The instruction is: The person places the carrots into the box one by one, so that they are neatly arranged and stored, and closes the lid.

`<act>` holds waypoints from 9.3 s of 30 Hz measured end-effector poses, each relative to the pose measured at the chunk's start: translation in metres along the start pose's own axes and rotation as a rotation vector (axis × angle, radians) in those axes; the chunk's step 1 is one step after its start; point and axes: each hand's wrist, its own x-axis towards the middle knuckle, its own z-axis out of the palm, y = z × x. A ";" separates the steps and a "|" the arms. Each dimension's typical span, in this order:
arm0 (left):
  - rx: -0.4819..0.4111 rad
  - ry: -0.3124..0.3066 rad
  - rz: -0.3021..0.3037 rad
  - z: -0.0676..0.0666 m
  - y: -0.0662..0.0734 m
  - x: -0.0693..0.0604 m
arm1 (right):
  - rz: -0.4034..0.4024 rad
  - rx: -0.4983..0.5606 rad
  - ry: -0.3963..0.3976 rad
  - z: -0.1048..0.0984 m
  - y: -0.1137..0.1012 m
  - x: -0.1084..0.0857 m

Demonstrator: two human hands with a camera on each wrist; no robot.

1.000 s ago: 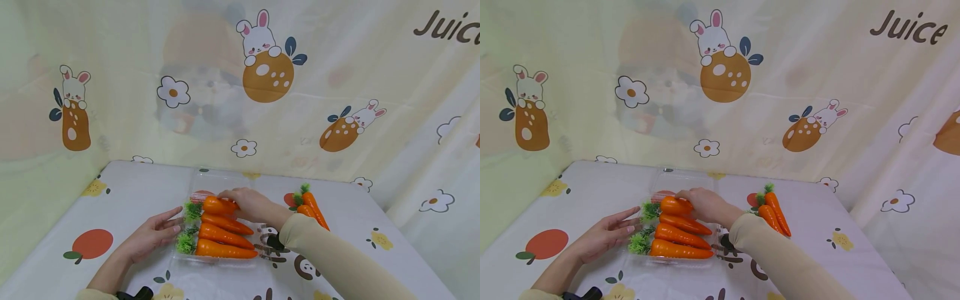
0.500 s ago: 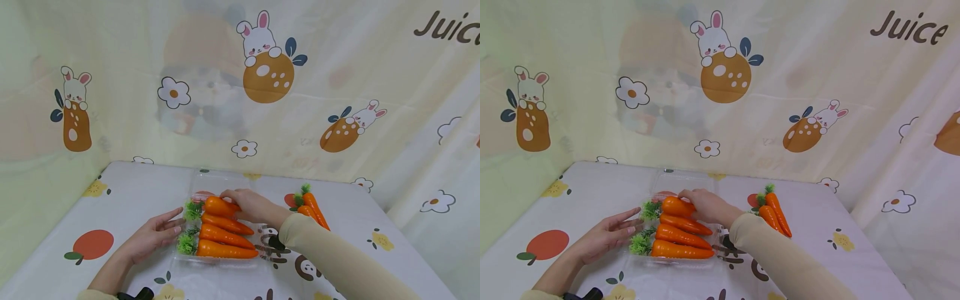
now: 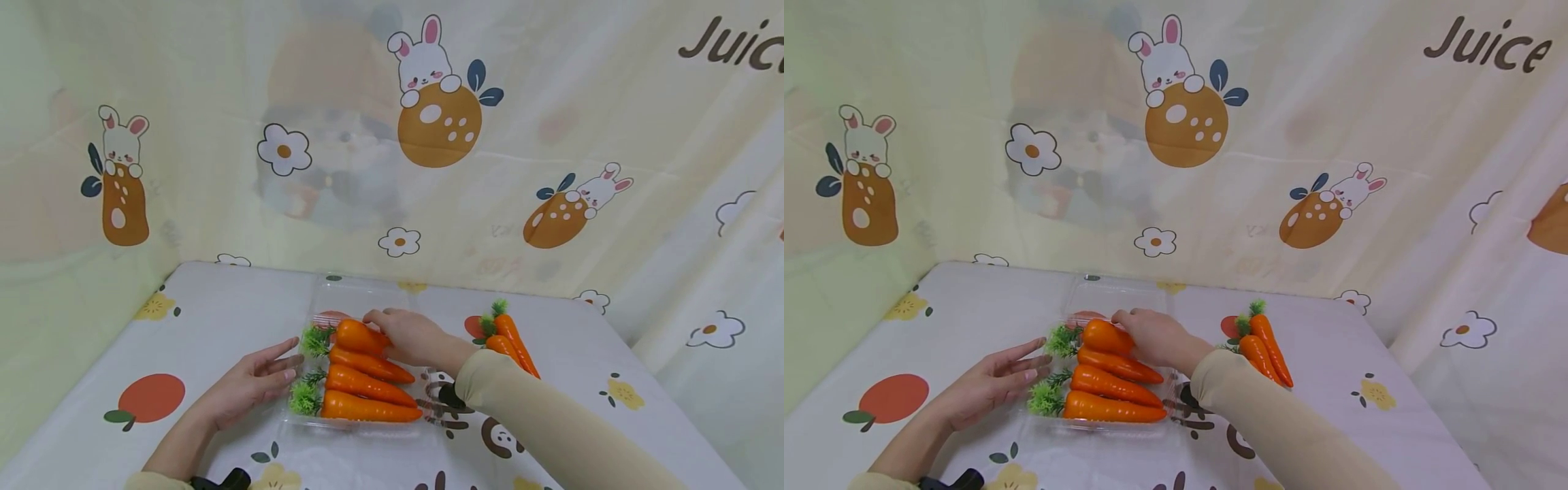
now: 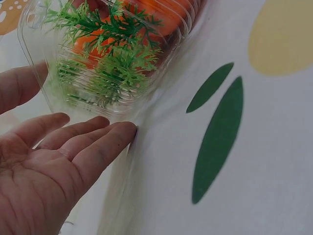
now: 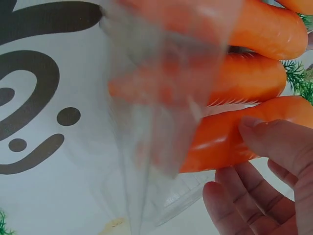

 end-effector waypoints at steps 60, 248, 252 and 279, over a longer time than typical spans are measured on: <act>-0.011 -0.021 -0.029 -0.001 0.001 -0.002 | 0.423 0.474 0.401 0.010 0.188 -0.179; -0.016 -0.015 -0.012 0.000 0.001 -0.002 | -0.154 0.603 -0.212 -0.009 0.017 -0.039; -0.014 -0.014 -0.003 0.000 0.000 -0.001 | -0.138 0.588 -0.186 -0.006 0.016 -0.037; -0.029 -0.030 0.015 -0.001 -0.003 0.000 | -0.076 0.339 -0.030 0.001 0.011 -0.030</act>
